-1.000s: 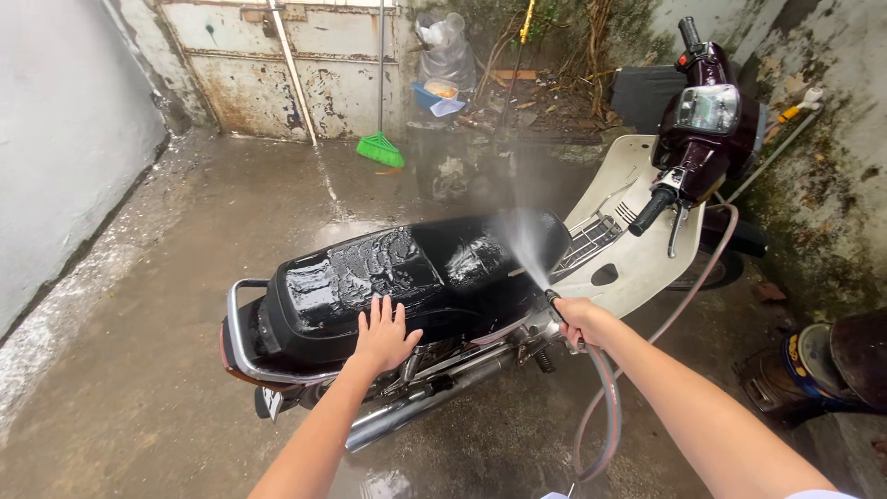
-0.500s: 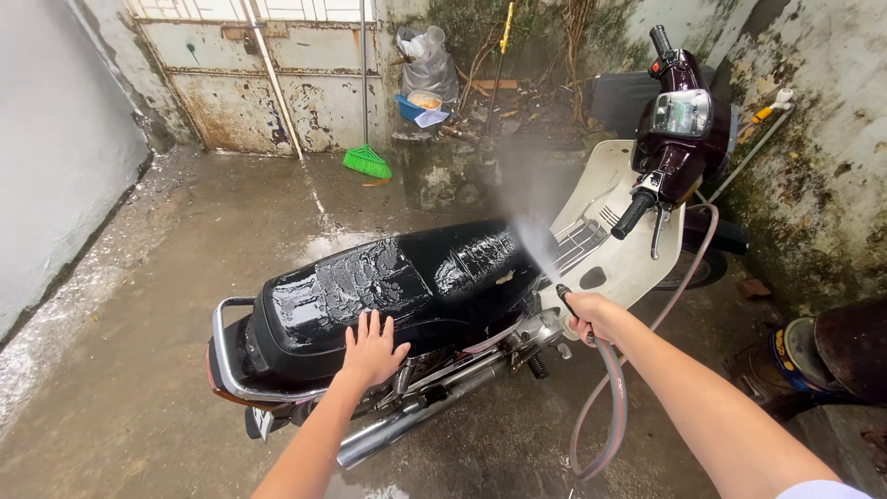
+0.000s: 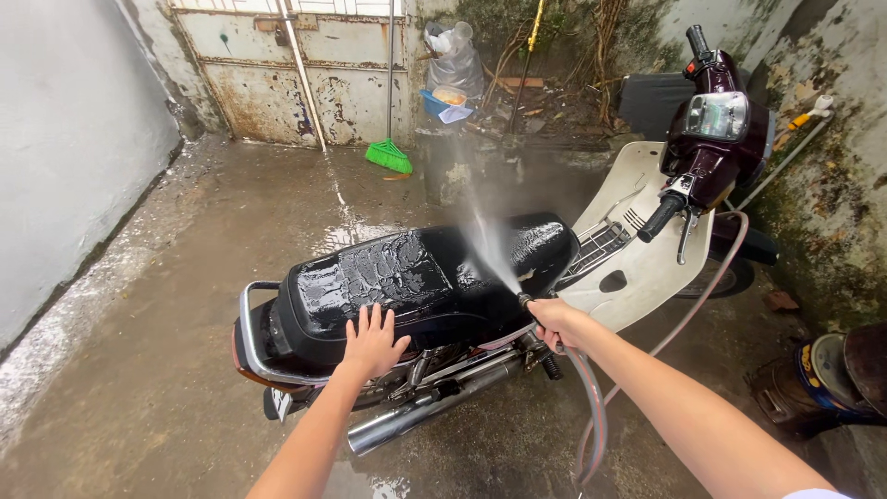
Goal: The person uses a hose to spray water over a motorcycle, cleaning the seat, body panels, and wheels. They move around the vehicle to rinse different sides and components, including the handlebars and front wheel.
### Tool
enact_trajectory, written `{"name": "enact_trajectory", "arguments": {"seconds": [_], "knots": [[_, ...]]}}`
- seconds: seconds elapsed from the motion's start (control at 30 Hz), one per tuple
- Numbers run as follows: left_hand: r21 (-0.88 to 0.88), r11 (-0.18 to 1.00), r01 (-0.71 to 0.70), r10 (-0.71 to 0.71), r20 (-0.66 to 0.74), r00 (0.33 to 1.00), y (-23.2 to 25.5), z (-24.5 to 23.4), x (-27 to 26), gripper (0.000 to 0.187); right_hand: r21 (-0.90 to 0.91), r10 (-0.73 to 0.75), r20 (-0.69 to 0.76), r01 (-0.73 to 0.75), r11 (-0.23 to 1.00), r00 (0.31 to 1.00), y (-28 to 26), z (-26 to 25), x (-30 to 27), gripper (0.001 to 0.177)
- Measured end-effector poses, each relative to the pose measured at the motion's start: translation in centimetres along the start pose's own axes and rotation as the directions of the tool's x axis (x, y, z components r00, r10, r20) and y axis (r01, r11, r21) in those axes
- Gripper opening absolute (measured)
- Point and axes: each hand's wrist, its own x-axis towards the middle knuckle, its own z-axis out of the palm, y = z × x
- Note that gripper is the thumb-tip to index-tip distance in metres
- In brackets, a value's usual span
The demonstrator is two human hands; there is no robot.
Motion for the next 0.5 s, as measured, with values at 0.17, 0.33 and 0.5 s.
{"name": "enact_trajectory", "arguments": {"seconds": [0.17,0.33,0.5], "knots": [[-0.020,1.000,0.008,-0.009,-0.008,1.000,-0.7,-0.3,-0.6,0.066,-0.015,-0.031,0.035,0.032,0.999,0.999,-0.4,2.2,0.1,0.041],[-0.025,0.999,0.020,-0.021,-0.026,0.999,-1.4,-0.3,-1.0,0.066,-0.072,-0.035,0.060,0.040,0.997,0.998,-1.0,4.0,-0.1,0.044],[-0.027,0.999,0.034,-0.035,-0.043,0.998,-2.5,0.0,-1.2,0.066,-0.088,-0.043,0.093,0.051,0.995,0.995,-1.7,5.6,-0.9,0.045]]}}
